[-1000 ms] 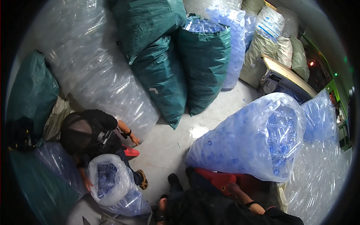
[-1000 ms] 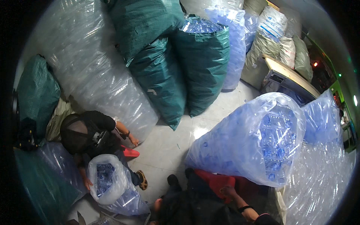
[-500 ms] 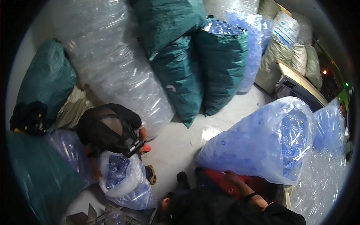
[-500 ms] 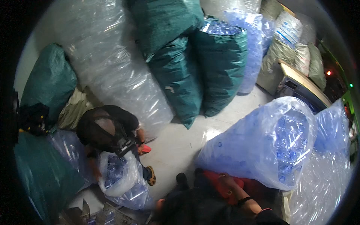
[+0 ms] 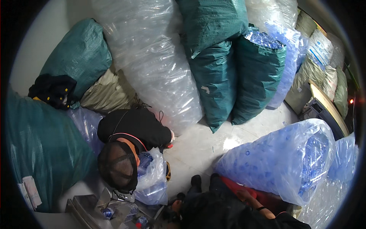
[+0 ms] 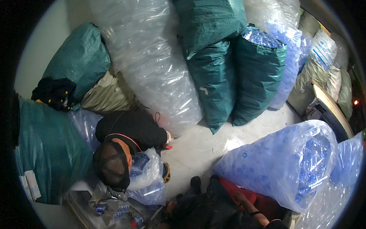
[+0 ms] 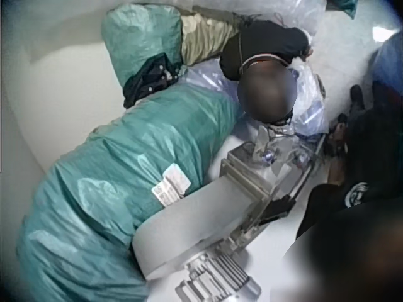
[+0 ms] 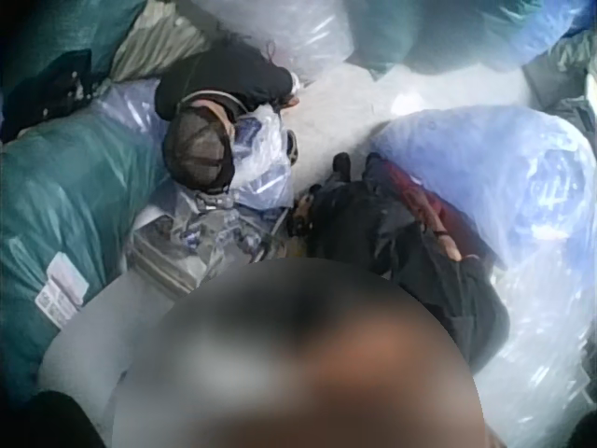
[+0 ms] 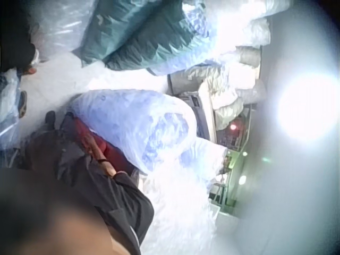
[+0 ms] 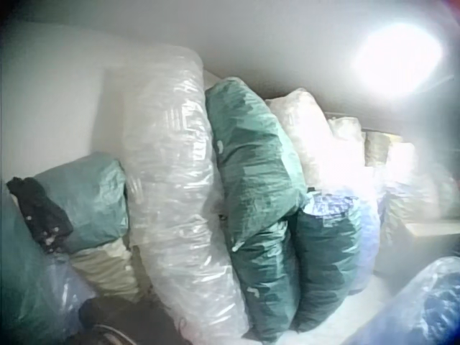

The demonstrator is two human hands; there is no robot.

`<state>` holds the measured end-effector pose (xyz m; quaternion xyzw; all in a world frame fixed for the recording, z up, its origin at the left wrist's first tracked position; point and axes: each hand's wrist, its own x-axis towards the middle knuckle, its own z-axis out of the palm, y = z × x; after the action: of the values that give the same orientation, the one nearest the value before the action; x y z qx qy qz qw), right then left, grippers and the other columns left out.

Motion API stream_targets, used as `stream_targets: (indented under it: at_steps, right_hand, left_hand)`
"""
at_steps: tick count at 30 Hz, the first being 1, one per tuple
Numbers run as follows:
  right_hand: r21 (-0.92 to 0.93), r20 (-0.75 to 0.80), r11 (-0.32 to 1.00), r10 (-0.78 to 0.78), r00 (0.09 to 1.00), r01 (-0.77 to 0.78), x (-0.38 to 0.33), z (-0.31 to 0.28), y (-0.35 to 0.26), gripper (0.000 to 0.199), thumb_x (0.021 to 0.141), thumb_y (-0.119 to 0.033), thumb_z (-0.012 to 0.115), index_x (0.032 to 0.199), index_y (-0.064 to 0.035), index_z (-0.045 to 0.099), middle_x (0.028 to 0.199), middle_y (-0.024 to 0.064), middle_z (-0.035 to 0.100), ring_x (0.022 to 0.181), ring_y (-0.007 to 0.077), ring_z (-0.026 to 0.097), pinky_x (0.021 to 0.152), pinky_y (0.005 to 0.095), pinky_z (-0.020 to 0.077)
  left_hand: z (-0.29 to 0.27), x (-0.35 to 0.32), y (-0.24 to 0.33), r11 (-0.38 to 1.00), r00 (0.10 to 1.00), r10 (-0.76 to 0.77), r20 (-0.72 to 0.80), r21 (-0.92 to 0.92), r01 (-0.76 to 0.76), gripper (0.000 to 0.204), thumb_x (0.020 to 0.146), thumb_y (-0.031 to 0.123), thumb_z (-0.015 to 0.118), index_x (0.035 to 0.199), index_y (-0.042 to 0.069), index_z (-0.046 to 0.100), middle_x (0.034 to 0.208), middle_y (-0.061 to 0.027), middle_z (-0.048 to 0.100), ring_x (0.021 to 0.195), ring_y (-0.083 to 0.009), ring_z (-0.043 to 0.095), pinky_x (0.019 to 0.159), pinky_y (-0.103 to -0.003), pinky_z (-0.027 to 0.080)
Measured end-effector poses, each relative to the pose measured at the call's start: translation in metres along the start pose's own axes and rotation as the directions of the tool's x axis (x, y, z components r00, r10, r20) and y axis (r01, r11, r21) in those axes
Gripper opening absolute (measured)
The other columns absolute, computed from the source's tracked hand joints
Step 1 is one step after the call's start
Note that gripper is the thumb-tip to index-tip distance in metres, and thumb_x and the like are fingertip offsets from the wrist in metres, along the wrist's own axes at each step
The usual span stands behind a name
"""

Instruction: The person repeatedly picks up clear plastic water bottles from a large transparent bag and places them into a machine hopper. The person also handles the bag and occasionally adjusts the bottles before feeding them into the machine.

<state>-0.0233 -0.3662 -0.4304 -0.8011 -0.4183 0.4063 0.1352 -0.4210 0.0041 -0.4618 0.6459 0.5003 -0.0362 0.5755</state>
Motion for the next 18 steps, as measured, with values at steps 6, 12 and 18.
stream_targets:
  at_steps: [6, 12, 18]
  right_hand:
    - [-0.532, 0.316, 0.816, -0.059, 0.947, 0.228, 0.011, -0.029, -0.005, 0.018, 0.086, -0.029, 0.065, 0.096, -0.0178, 0.074, 0.107, 0.0068, 0.071, 0.104, 0.0312, 0.067, 0.085, 0.0462, 0.0544]
    - [0.238, 0.092, 0.969, 0.045, 0.995, -0.066, 0.020, -0.054, 0.001, 0.025, 0.089, -0.023, 0.067, 0.110, -0.0110, 0.072, 0.110, 0.0057, 0.073, 0.104, 0.0248, 0.069, 0.087, 0.0394, 0.0558]
    - [0.522, 0.225, 0.838, 0.042, 0.973, -0.157, 0.042, -0.090, 0.009, 0.035, 0.093, -0.016, 0.066, 0.126, -0.0043, 0.064, 0.114, 0.0090, 0.072, 0.097, 0.0209, 0.071, 0.080, 0.0346, 0.0584]
  left_hand:
    - [0.000, -0.026, 0.046, 0.994, 0.995, 0.010, -0.096, -0.112, -0.021, 0.041, 0.095, 0.033, 0.062, 0.118, 0.000, 0.067, 0.105, -0.0135, 0.074, 0.094, -0.0225, 0.071, 0.084, -0.037, 0.056]
    - [0.015, -0.057, 0.075, 0.868, 0.955, -0.265, -0.131, -0.464, 0.177, 0.037, 0.097, 0.028, 0.056, 0.116, -0.001, 0.066, 0.093, -0.0108, 0.072, 0.081, -0.0202, 0.071, 0.072, -0.036, 0.058]
    - [0.056, -0.093, 0.059, 0.890, 0.938, -0.248, -0.241, -0.440, 0.122, 0.032, 0.094, 0.024, 0.057, 0.109, -0.002, 0.067, 0.089, -0.0146, 0.074, 0.080, -0.0235, 0.073, 0.072, -0.038, 0.059]
